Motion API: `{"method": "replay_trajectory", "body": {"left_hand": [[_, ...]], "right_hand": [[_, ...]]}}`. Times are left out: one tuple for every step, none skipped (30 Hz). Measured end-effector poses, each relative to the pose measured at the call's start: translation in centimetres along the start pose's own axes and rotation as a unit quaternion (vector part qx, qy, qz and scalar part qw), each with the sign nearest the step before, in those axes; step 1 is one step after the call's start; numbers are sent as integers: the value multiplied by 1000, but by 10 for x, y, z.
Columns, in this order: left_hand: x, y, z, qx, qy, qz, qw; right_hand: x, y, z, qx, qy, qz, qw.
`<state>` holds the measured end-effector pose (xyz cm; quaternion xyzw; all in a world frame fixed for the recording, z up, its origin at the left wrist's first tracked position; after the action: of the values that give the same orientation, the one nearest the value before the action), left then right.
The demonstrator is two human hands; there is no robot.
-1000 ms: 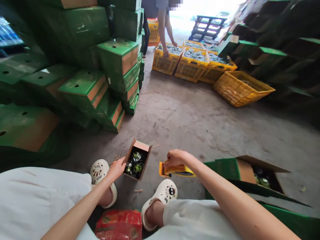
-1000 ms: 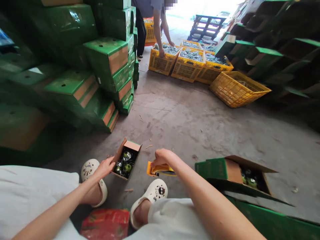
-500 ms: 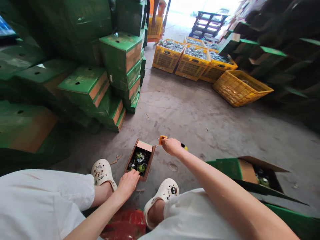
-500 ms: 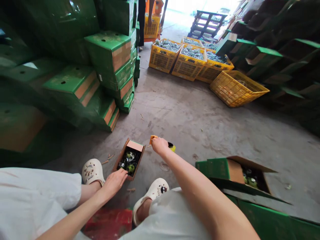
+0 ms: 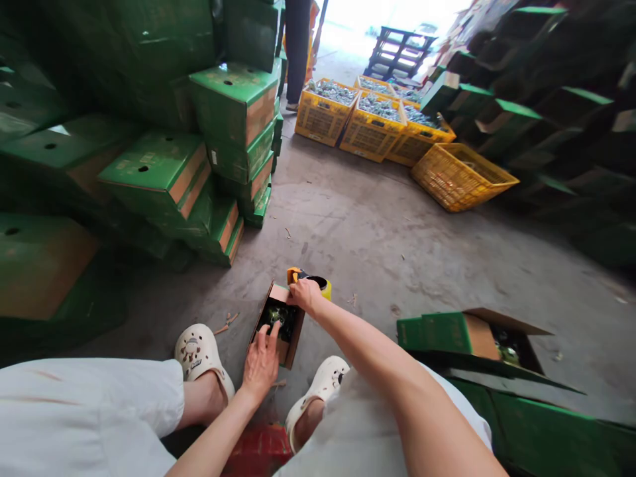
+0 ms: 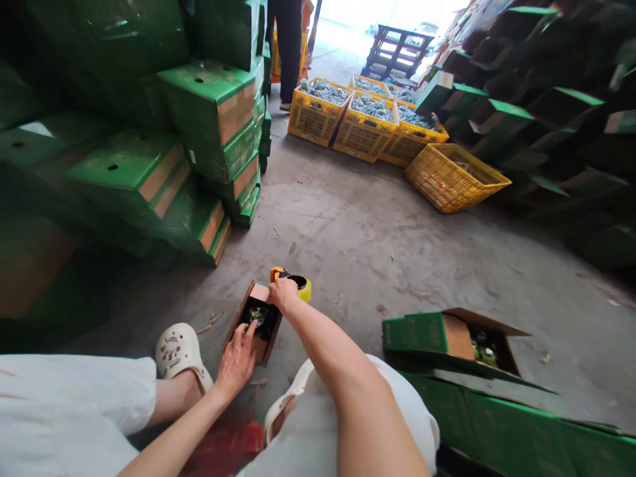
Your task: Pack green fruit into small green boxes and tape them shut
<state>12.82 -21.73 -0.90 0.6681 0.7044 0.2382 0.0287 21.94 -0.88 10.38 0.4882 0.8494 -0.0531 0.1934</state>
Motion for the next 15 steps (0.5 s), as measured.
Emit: {"method": "replay_trajectory", "body": {"left_hand": [[3,1,-1,9,-14,0,1000],[7,3,-1,20,-33,-3,999],[12,4,-2,31,-52,-7,998],[16,6,-3,41,-69,-9,997],[21,7,-4,47,-85,-10,995],[25,7,-5,49,-100,-10,994],[28,8,-6,48,-117,-15,992],[32,7,-7,42,-134,-24,990],[35,7,-8,33,-150,-39,987],[39,8,-9,24,-164,-60,984],[44,8,-10,18,-176,-86,980],[49,9,-10,18,-184,-114,976],[55,11,-11,21,-188,-139,972],[61,13,-10,29,-190,-157,969],[67,15,-10,38,-191,-166,967]], "right_hand": [[3,0,2,-3,-1,6,1000],[6,0,3,-5,-2,12,1000],[10,-2,5,-8,-3,19,1000],[14,-4,7,-11,-3,28,1000],[18,-7,9,-14,-2,36,999],[22,-11,11,-17,0,43,999],[25,-14,13,-18,4,49,999],[28,-17,15,-18,7,54,998],[30,-19,16,-17,10,56,998],[30,-21,18,-14,13,57,998],[29,-21,19,-11,15,58,998],[28,-20,20,-7,17,58,998],[27,-19,21,-3,20,59,998],[25,-18,22,2,22,59,998],[23,-17,23,7,26,59,998]]}}
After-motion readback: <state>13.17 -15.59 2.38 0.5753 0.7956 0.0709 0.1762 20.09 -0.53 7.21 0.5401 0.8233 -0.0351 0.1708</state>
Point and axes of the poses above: each hand's wrist, its own x-axis towards the middle knuckle, its own z-axis out of the palm, y = z × x, the point moved 1 cm from there along x, towards the middle knuckle, and after that the axes turned 14 degrees about y, right-handed, at the moved point
